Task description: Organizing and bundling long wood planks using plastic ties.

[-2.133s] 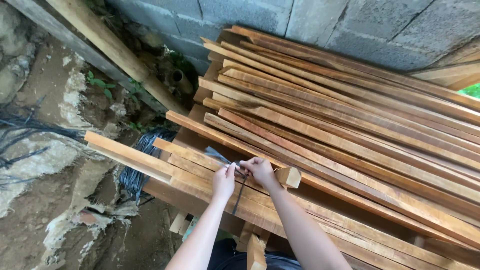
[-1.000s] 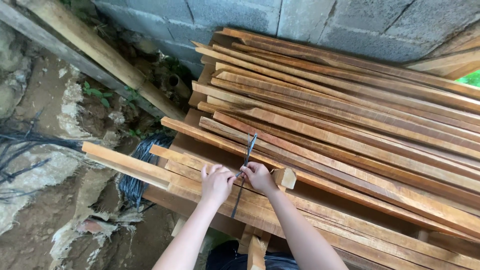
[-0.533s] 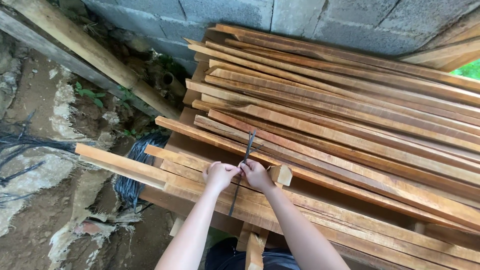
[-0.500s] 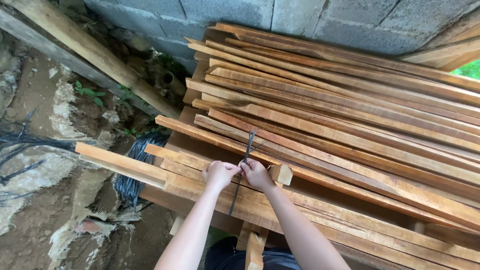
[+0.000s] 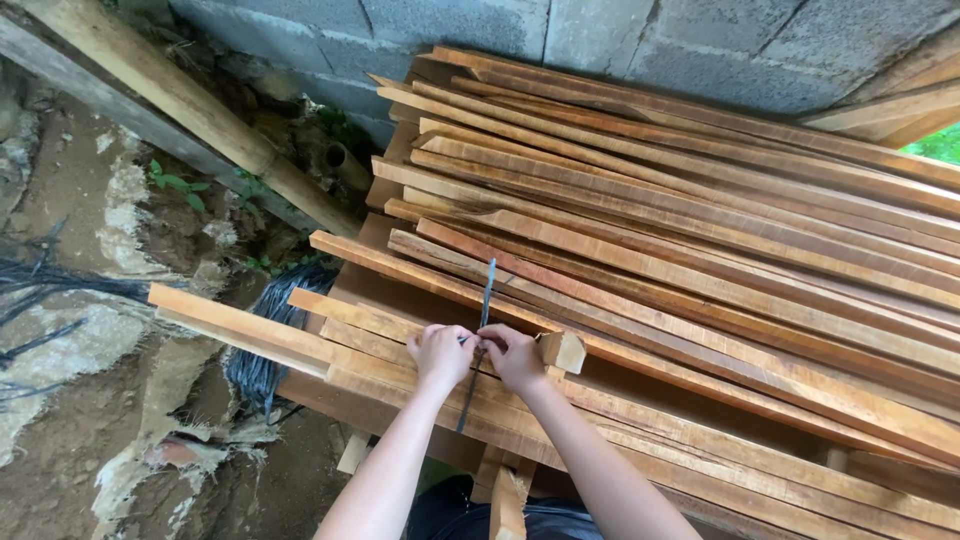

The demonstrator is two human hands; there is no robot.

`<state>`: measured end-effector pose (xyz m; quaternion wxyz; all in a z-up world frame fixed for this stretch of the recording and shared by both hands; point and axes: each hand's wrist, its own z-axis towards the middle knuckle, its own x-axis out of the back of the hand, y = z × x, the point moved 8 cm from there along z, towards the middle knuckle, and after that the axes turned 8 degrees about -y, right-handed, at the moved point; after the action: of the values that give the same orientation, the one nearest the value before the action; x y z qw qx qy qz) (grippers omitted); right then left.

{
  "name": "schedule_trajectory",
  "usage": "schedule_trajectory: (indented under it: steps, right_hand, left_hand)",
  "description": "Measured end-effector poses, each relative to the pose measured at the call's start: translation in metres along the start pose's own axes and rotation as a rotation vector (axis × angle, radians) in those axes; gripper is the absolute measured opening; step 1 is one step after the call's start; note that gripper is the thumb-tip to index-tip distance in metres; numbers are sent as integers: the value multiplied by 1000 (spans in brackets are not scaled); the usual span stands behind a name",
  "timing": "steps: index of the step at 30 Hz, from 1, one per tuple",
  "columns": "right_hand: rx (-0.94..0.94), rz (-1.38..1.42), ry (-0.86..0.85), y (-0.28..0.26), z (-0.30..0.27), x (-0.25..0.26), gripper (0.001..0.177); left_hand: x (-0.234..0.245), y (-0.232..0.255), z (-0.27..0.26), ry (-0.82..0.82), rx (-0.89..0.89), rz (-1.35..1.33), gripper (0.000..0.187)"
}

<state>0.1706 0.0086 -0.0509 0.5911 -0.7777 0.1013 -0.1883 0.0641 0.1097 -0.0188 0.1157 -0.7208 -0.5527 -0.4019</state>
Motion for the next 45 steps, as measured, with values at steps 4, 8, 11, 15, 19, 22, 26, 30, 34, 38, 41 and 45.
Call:
schedule_trajectory:
  steps: [4,8,11,15,19,22,26,30,34,38,41,45]
  right_hand:
    - [197,-227,54,-30,-9,7,20]
    - [289,-345,33,-29,-6,-1,15]
    - [222,-340,9,-13,-1,-5,13]
    - [-119,-290,-107,7,4,1,16]
    - [-350,-196,-258,10,1,0,19]
    - [-307,-138,-328,10,-2,-9,21]
    - [-216,-137,-282,9,-4,-6,19]
    - [-170,-165,-205,9,-5,-1,16]
    - [-144,-187,-123,-7,-13,0,17]
    - [9,-273,7,-52,-24,8,27]
    - [195,-356,53,-59,-32,7,23]
    - [491,-438,106,-44,-48,2,13]
  left_hand:
    - [-4,4,2,36,-76,31,21]
    - [2,9,1,17,-143,59,22]
    - [14,11,-4,-33,-155,61,23]
    - [18,8,-2,-82,-177,10,24]
    - [15,-1,7,-122,-179,-28,26]
    - [10,-9,12,-121,-199,-51,28]
    - [8,-6,13,-126,-201,-40,30]
    - [9,-3,13,-150,-183,-38,31]
    - [10,-3,19,-205,-164,-33,32]
    - [-8,-17,46,-264,-214,21,32]
    - [-8,-19,58,-300,-309,58,31]
    - [36,-7,53,-367,-352,156,29]
